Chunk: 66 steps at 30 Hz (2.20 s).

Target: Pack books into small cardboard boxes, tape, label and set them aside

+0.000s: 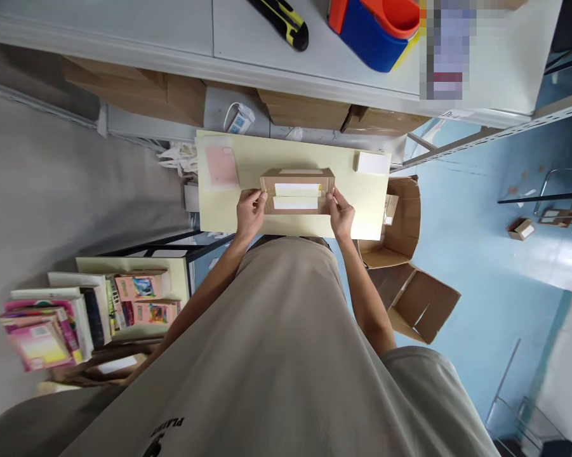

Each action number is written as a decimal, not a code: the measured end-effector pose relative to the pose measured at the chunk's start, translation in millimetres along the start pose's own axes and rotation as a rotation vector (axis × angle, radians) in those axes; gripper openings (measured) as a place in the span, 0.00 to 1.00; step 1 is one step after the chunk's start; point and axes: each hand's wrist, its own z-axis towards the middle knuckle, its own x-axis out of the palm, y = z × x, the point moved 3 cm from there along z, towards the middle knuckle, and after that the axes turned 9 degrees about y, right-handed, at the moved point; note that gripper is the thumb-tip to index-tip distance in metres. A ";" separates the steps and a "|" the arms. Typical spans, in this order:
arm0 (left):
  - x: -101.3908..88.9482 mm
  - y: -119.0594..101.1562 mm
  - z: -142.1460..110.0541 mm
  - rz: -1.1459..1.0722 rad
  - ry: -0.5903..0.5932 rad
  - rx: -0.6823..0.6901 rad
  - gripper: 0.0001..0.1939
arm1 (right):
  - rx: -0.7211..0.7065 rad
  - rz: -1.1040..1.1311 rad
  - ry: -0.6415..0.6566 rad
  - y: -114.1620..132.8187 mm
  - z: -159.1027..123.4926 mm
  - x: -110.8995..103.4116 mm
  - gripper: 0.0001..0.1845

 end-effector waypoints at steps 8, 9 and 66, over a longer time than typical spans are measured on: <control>-3.0 35.5 -2.7 -0.061 0.100 -0.049 0.12 | -0.005 0.322 -0.064 -34.9 15.2 32.0 0.25; 1.1 43.1 -3.4 -0.075 0.123 -0.071 0.15 | 0.015 0.331 -0.029 -39.1 17.5 43.0 0.25; -120.9 207.4 134.9 -0.104 -0.068 -0.267 0.27 | -0.538 0.151 -0.189 172.9 83.0 133.9 0.26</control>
